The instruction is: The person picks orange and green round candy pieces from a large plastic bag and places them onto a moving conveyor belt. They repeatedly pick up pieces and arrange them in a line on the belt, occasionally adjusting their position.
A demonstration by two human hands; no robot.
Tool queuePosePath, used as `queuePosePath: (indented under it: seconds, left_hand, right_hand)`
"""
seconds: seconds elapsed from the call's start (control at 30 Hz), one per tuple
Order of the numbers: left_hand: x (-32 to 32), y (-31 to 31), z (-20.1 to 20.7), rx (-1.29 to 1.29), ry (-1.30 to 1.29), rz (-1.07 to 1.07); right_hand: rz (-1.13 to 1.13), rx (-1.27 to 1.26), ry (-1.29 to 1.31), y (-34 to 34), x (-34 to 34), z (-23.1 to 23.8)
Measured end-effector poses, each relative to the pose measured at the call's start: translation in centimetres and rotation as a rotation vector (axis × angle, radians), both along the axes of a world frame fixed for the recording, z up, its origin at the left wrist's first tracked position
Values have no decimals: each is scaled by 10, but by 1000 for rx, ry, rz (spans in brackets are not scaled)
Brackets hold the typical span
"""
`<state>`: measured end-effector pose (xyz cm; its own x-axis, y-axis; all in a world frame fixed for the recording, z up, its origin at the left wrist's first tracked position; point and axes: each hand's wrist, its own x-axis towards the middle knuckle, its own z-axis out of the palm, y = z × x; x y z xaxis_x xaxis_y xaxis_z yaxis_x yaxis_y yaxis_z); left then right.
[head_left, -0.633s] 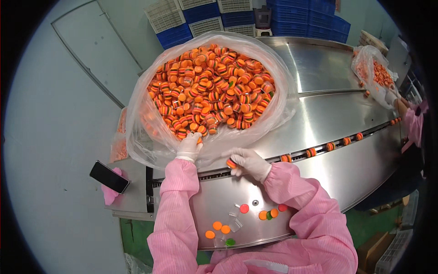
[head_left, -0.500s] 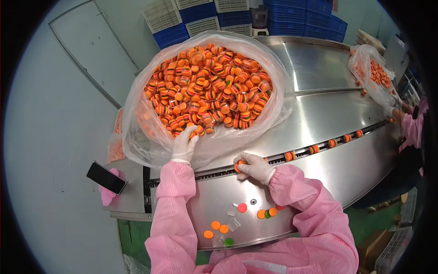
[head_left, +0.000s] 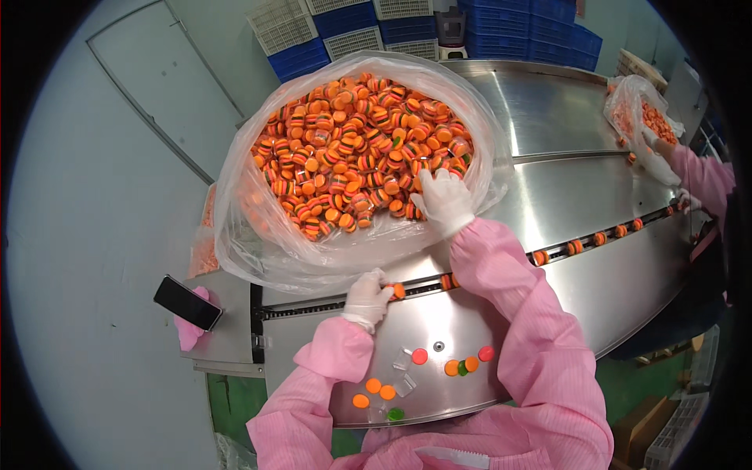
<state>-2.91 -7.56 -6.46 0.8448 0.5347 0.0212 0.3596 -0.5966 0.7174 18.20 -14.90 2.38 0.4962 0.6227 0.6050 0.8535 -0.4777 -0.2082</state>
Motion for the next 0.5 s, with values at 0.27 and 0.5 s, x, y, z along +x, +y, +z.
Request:
queuePosePath:
  seconds: [0.27,0.5]
  left_hand:
    - [57,23,64,666,-373,-37]
    - [101,80,58,638,45,77]
  right_hand:
    - [22,57,200,10,17,-5]
    - [376,-82,275,-58,-91,-36]
